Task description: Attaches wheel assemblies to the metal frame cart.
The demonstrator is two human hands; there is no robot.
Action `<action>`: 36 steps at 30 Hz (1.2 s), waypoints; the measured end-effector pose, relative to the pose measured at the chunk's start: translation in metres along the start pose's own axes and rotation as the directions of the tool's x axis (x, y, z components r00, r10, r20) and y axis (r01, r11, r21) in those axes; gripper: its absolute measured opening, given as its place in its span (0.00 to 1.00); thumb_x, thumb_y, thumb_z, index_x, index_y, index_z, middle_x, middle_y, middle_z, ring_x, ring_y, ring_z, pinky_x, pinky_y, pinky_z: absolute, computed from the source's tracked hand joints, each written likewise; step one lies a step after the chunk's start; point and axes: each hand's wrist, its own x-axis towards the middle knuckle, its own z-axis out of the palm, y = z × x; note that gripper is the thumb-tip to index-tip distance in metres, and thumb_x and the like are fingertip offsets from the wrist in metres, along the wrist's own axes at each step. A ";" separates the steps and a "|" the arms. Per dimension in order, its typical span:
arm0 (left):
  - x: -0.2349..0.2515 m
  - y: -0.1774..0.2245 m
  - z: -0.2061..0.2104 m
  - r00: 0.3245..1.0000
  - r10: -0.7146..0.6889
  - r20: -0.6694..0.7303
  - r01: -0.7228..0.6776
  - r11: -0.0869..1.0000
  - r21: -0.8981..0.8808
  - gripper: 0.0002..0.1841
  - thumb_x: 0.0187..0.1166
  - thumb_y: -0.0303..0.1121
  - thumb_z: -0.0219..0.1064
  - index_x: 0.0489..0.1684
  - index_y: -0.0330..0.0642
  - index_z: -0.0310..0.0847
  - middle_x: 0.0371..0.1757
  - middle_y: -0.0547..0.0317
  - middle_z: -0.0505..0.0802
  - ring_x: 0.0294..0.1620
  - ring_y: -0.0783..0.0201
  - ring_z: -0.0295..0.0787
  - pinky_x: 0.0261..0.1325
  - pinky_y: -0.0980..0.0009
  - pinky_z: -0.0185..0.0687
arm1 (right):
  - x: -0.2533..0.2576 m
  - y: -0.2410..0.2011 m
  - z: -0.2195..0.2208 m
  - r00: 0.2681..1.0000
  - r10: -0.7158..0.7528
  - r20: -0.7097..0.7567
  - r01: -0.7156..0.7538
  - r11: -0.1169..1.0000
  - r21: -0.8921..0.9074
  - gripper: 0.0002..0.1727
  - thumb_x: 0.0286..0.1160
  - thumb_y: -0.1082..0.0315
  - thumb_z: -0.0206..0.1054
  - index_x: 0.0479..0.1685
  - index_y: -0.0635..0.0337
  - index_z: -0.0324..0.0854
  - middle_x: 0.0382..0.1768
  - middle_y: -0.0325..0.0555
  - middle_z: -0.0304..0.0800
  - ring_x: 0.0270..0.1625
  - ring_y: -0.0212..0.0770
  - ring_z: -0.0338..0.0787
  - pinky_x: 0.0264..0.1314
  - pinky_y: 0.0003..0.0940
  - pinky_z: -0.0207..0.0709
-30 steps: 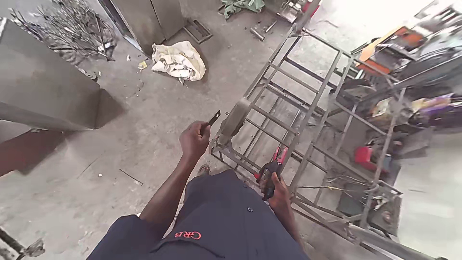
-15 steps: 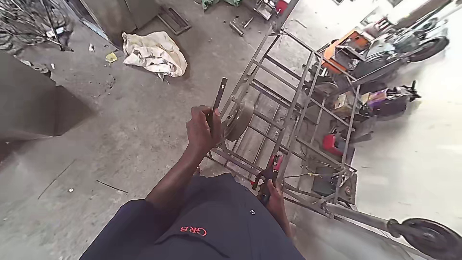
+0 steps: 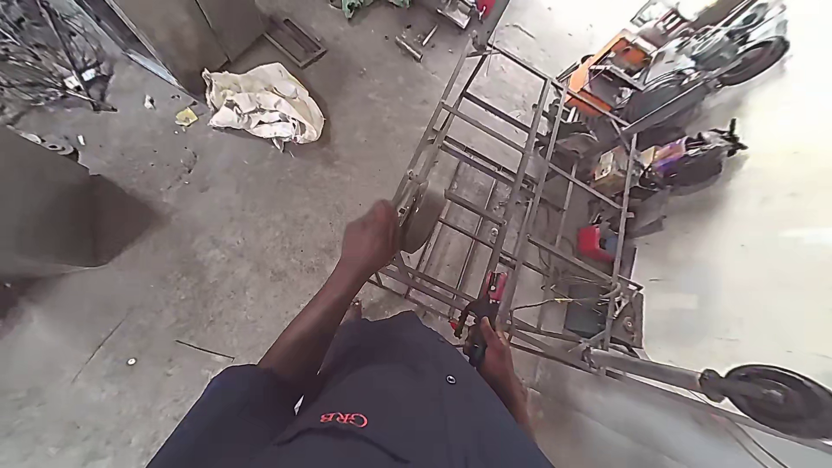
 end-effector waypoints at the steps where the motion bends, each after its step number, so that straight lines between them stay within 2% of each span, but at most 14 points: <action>1: 0.004 -0.003 0.008 0.973 -0.058 0.222 0.038 0.995 0.093 0.12 0.88 0.37 0.53 0.58 0.41 0.74 0.43 0.45 0.91 0.35 0.42 0.93 0.36 0.41 0.87 | -0.001 0.001 0.000 1.000 0.002 -0.006 -0.002 1.000 0.005 0.17 0.94 0.57 0.47 0.68 0.57 0.66 0.23 0.43 0.81 0.19 0.37 0.83 0.19 0.33 0.82; 5: 0.005 0.005 -0.005 0.966 -0.113 0.233 0.110 0.994 0.025 0.14 0.90 0.38 0.51 0.61 0.38 0.71 0.39 0.44 0.91 0.37 0.41 0.93 0.38 0.40 0.86 | -0.002 0.000 -0.005 0.999 0.015 -0.034 -0.015 1.000 0.012 0.18 0.94 0.56 0.48 0.70 0.57 0.66 0.25 0.44 0.81 0.20 0.38 0.85 0.20 0.35 0.84; 9: 0.006 0.007 -0.028 0.993 -0.077 -0.093 0.065 0.989 -0.132 0.14 0.89 0.38 0.53 0.59 0.36 0.69 0.27 0.51 0.87 0.26 0.50 0.88 0.30 0.49 0.84 | 0.003 -0.001 -0.005 0.999 0.004 -0.040 -0.003 0.999 0.035 0.18 0.93 0.56 0.50 0.68 0.57 0.67 0.25 0.44 0.82 0.20 0.39 0.85 0.20 0.36 0.85; 14: -0.002 0.009 -0.028 0.893 0.027 -0.449 -0.160 0.952 -0.260 0.18 0.93 0.43 0.50 0.54 0.33 0.68 0.22 0.57 0.81 0.16 0.65 0.78 0.19 0.64 0.79 | 0.004 0.000 -0.007 1.000 -0.014 -0.007 0.015 1.000 0.023 0.19 0.92 0.54 0.50 0.69 0.56 0.67 0.26 0.43 0.81 0.21 0.39 0.84 0.21 0.36 0.86; 16: -0.006 0.010 -0.019 0.966 0.007 -0.258 -0.049 0.987 -0.155 0.18 0.91 0.40 0.50 0.55 0.29 0.73 0.26 0.49 0.86 0.21 0.54 0.84 0.26 0.54 0.83 | 0.002 0.001 -0.006 1.000 -0.018 -0.015 0.018 1.000 0.025 0.18 0.93 0.55 0.49 0.69 0.57 0.67 0.26 0.43 0.81 0.20 0.39 0.85 0.21 0.36 0.86; 17: -0.003 0.012 -0.016 0.997 -0.078 0.027 0.078 0.996 -0.037 0.17 0.91 0.39 0.50 0.60 0.34 0.74 0.31 0.45 0.89 0.30 0.46 0.90 0.34 0.45 0.86 | 0.000 0.000 -0.004 1.000 -0.015 -0.020 0.015 1.000 0.025 0.18 0.93 0.56 0.49 0.69 0.57 0.66 0.26 0.43 0.81 0.20 0.39 0.85 0.22 0.36 0.86; 18: 0.004 0.011 -0.008 0.947 -0.165 0.277 0.144 0.985 0.093 0.16 0.90 0.40 0.50 0.66 0.42 0.71 0.34 0.44 0.91 0.36 0.41 0.93 0.39 0.39 0.86 | -0.001 0.001 -0.003 0.999 -0.011 -0.031 0.011 1.000 0.026 0.18 0.93 0.56 0.50 0.70 0.57 0.66 0.26 0.44 0.81 0.20 0.39 0.85 0.21 0.37 0.86; 20: 0.004 0.004 -0.001 0.875 -0.229 0.426 0.181 0.972 0.151 0.16 0.89 0.41 0.52 0.70 0.48 0.67 0.33 0.44 0.91 0.38 0.37 0.92 0.38 0.36 0.84 | -0.006 0.001 0.000 0.999 -0.001 -0.051 0.002 1.000 0.017 0.20 0.93 0.55 0.50 0.71 0.57 0.66 0.25 0.43 0.81 0.20 0.38 0.84 0.22 0.36 0.85; 23: -0.002 0.004 -0.024 0.936 -0.157 0.314 0.167 0.986 -0.004 0.18 0.93 0.45 0.48 0.68 0.43 0.67 0.28 0.47 0.87 0.31 0.42 0.90 0.35 0.40 0.84 | -0.012 0.003 -0.003 0.998 -0.002 -0.071 0.006 0.998 0.055 0.17 0.94 0.56 0.50 0.66 0.57 0.69 0.24 0.42 0.81 0.19 0.37 0.84 0.20 0.34 0.84; 26: 0.001 0.007 -0.052 0.997 0.004 -0.077 -0.018 0.981 -0.191 0.19 0.94 0.47 0.47 0.58 0.41 0.73 0.19 0.58 0.80 0.17 0.56 0.80 0.22 0.51 0.78 | -0.005 0.005 -0.002 0.998 -0.010 -0.056 0.013 0.998 0.053 0.16 0.93 0.55 0.50 0.64 0.57 0.69 0.24 0.42 0.81 0.19 0.37 0.84 0.20 0.35 0.84; 30: 0.006 0.016 -0.053 0.888 0.077 -0.453 -0.206 0.948 -0.243 0.26 0.95 0.51 0.40 0.54 0.38 0.75 0.18 0.60 0.80 0.14 0.63 0.77 0.16 0.60 0.74 | -0.003 0.007 -0.001 0.999 -0.019 -0.039 0.021 0.998 0.055 0.17 0.93 0.55 0.50 0.65 0.57 0.69 0.25 0.42 0.80 0.19 0.37 0.83 0.20 0.33 0.83; 32: 0.007 0.015 -0.034 0.934 0.053 -0.353 -0.102 0.987 -0.122 0.24 0.95 0.47 0.42 0.53 0.35 0.77 0.19 0.56 0.82 0.16 0.57 0.81 0.19 0.55 0.76 | -0.002 0.007 0.001 0.999 -0.004 -0.044 0.006 0.999 0.042 0.17 0.93 0.55 0.50 0.66 0.57 0.68 0.25 0.42 0.81 0.20 0.37 0.83 0.20 0.33 0.84; 33: 0.006 0.015 -0.023 0.989 -0.026 -0.145 0.022 0.999 -0.031 0.21 0.93 0.45 0.45 0.56 0.38 0.78 0.21 0.51 0.86 0.22 0.49 0.87 0.26 0.47 0.81 | -0.003 0.007 0.001 0.999 0.003 -0.049 -0.001 0.999 0.037 0.17 0.93 0.55 0.50 0.67 0.58 0.68 0.26 0.42 0.81 0.20 0.37 0.84 0.21 0.34 0.85; 36: 0.011 0.013 0.001 0.891 -0.287 0.350 0.223 0.951 0.213 0.19 0.90 0.49 0.47 0.63 0.48 0.74 0.34 0.43 0.92 0.41 0.36 0.93 0.39 0.35 0.83 | -0.006 0.005 0.000 0.999 -0.004 -0.045 0.005 0.999 0.034 0.17 0.92 0.56 0.50 0.67 0.57 0.67 0.25 0.43 0.80 0.20 0.38 0.84 0.21 0.36 0.85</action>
